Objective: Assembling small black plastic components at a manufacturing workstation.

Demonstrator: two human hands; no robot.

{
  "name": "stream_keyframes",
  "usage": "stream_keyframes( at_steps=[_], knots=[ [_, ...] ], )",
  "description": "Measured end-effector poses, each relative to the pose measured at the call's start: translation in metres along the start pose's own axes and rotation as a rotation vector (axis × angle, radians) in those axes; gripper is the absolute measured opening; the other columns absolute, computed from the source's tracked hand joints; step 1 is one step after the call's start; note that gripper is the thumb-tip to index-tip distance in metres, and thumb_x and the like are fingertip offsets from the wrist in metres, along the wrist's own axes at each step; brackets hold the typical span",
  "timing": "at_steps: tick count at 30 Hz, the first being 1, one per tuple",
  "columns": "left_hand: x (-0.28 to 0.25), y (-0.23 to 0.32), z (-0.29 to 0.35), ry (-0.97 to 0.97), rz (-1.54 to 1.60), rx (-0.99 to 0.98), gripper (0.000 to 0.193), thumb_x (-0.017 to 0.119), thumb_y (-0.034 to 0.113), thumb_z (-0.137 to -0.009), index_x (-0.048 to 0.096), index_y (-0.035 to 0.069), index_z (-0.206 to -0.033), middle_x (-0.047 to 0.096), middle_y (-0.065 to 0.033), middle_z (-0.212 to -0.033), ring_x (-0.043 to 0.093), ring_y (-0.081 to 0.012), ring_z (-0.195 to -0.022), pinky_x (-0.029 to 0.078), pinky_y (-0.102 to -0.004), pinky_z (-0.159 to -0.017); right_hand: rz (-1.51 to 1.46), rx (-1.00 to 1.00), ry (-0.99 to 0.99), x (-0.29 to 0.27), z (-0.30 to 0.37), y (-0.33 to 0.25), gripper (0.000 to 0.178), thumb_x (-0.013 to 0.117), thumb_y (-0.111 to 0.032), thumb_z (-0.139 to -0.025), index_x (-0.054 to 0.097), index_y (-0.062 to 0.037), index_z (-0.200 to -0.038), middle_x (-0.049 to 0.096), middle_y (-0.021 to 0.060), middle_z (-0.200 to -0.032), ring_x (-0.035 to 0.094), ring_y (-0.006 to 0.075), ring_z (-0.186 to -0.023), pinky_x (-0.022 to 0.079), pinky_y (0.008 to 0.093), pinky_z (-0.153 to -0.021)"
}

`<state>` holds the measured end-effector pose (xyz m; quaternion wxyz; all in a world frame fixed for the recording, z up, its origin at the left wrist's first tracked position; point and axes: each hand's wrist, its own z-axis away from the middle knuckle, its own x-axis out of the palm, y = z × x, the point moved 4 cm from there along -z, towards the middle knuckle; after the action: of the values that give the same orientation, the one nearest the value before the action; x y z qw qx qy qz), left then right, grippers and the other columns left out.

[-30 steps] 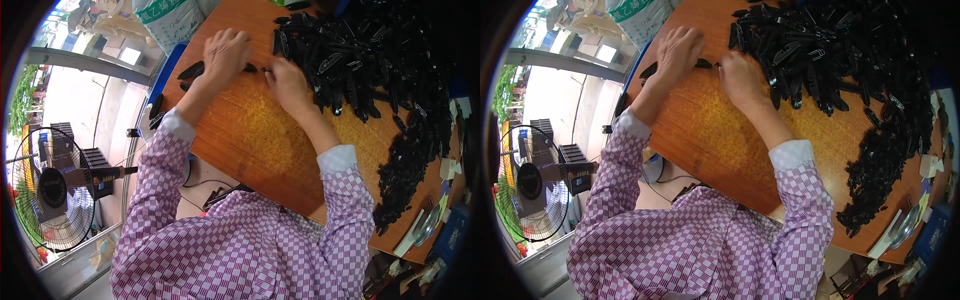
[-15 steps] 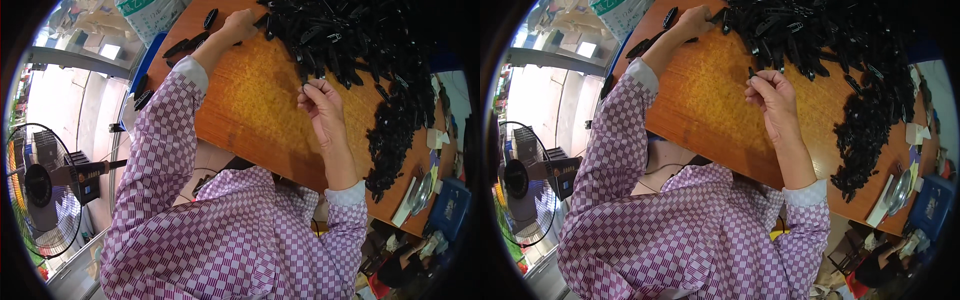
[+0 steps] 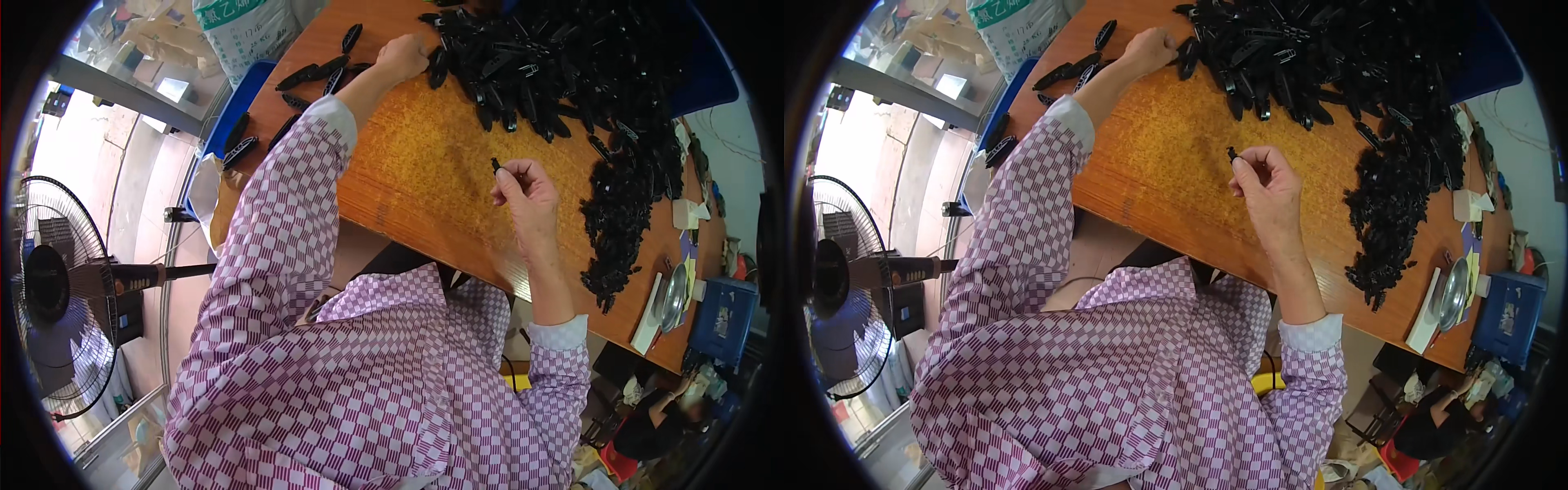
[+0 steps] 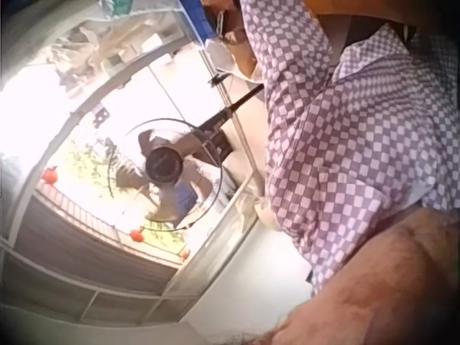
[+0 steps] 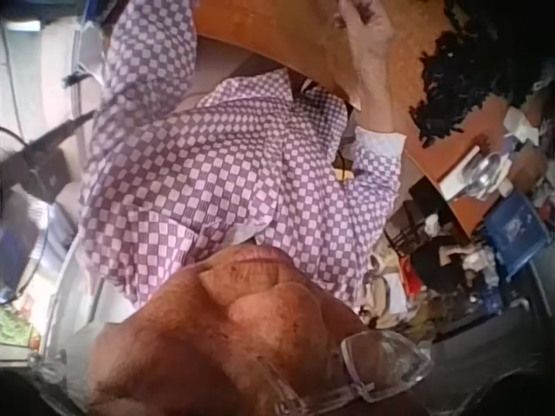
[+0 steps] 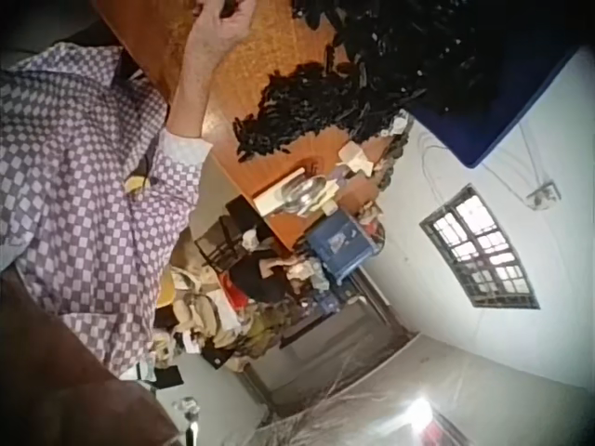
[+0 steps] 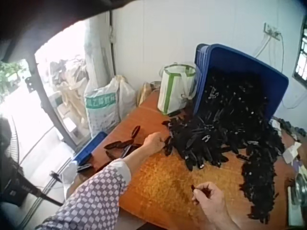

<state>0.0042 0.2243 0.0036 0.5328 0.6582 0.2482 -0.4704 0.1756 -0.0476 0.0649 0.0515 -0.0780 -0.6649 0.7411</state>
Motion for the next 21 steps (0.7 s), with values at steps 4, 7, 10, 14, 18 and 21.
stream_keyframes(
  at_steps=[4, 7, 10, 14, 18, 21],
  knots=[
    [0.004, 0.000, 0.017, 0.196, 0.133, 0.007, 0.027, 0.069, 0.026, -0.078, 0.065, 0.008, -0.099, 0.067, -0.0160, -0.096, 0.063, -0.0329, -0.093, 0.049, -0.0423, -0.080, 0.096, -0.044, -0.023, 0.003, -0.003, 0.001, 0.008, 0.062, -0.010, -0.090, 0.059, -0.0042, -0.093, 0.059, -0.0004, -0.077, 0.056, 0.0075, -0.067, 0.046, 0.0208, -0.060],
    [-0.001, 0.022, 0.024, 0.005, 0.061, -0.057, 0.023, 0.061, 0.022, -0.079, 0.068, 0.006, -0.094, 0.068, -0.0184, -0.095, 0.064, -0.0340, -0.095, 0.051, -0.0421, -0.083, 0.133, -0.106, -0.018, 0.003, -0.005, 0.000, 0.008, 0.062, -0.010, -0.090, 0.060, -0.0040, -0.095, 0.058, -0.0011, -0.077, 0.056, 0.0067, -0.068, 0.046, 0.0204, -0.060],
    [0.002, 0.023, 0.034, 0.039, -0.058, 0.013, 0.019, 0.065, 0.019, -0.079, 0.065, 0.004, -0.089, 0.067, -0.0157, -0.085, 0.066, -0.0308, -0.080, 0.053, -0.0398, -0.073, 0.248, -0.144, -0.018, 0.008, -0.003, -0.003, 0.008, 0.062, -0.010, -0.090, 0.059, -0.0039, -0.094, 0.057, -0.0018, -0.076, 0.055, 0.0061, -0.068, 0.045, 0.0200, -0.062],
    [-0.010, 0.036, 0.081, -0.093, 0.810, 0.041, 0.012, 0.064, 0.013, -0.085, 0.061, 0.004, -0.092, 0.066, -0.0087, -0.080, 0.063, -0.0206, -0.070, 0.051, -0.0333, -0.064, 0.448, -0.321, -0.004, -0.005, 0.001, -0.018, 0.006, 0.062, -0.007, -0.088, 0.059, -0.0030, -0.092, 0.057, -0.0006, -0.085, 0.053, 0.0066, -0.074, 0.043, 0.0203, -0.065],
    [0.003, 0.068, 0.144, -0.518, 1.656, 0.036, 0.018, 0.060, 0.009, -0.090, 0.057, 0.007, -0.108, 0.066, -0.0038, -0.092, 0.063, -0.0139, -0.073, 0.048, -0.0247, -0.061, 0.609, -0.463, -0.108, -0.009, 0.002, -0.044, 0.009, 0.064, -0.002, -0.083, 0.058, -0.0026, -0.090, 0.054, 0.0059, -0.105, 0.054, 0.0126, -0.091, 0.045, 0.0243, -0.073],
    [0.014, 0.083, 0.173, -0.669, 1.815, 0.031, 0.027, 0.059, 0.009, -0.090, 0.056, 0.008, -0.116, 0.065, -0.0042, -0.095, 0.063, -0.0136, -0.076, 0.048, -0.0235, -0.064, 0.809, -0.712, -0.169, -0.005, 0.002, -0.057, 0.012, 0.066, 0.000, -0.081, 0.058, -0.0030, -0.089, 0.050, 0.0098, -0.113, 0.053, 0.0202, -0.102, 0.044, 0.0286, -0.082]
  ],
)
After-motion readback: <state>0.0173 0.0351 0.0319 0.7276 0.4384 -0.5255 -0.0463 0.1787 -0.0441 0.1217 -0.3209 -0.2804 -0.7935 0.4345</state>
